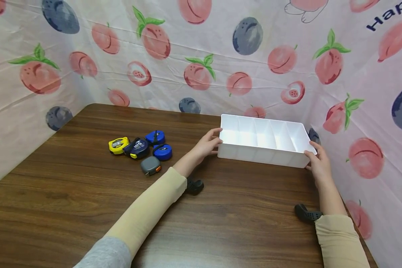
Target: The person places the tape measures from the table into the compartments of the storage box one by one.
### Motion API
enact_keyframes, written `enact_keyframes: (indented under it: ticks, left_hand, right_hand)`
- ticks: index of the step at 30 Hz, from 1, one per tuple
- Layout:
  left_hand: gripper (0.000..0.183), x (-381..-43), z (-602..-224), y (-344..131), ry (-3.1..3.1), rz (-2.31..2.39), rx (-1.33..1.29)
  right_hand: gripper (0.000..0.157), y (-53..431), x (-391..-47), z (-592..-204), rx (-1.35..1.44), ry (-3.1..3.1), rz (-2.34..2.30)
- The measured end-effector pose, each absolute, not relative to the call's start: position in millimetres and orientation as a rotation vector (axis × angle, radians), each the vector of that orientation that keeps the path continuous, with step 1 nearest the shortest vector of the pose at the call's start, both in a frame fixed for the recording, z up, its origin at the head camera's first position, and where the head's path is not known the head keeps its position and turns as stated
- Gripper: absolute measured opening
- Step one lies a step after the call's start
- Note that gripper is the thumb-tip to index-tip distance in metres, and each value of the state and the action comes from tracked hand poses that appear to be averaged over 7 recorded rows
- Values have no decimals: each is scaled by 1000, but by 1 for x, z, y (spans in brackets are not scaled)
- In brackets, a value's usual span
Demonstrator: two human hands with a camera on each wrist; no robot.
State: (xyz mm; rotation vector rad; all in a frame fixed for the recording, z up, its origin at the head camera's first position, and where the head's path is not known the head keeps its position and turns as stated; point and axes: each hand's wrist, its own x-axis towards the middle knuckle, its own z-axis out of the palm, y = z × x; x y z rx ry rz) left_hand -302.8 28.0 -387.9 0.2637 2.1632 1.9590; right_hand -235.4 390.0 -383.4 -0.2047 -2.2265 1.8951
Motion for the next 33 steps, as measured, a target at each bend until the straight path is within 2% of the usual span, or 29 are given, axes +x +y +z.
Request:
enact_keyframes:
  ticks: [15,23,33]
  left_hand:
    - [52,-297,-386,19,2138,1927,255]
    - [53,-290,-385,10,2121,1913,295]
    - [54,-283,-383,1,2106,1896,272]
  right_hand:
    - [46,384,-229,-381,-209,-2343,1776]
    - [35,386,-223,-384,-91,-2244,1931]
    - [33,383,-216,-386,-1,-2251,1939]
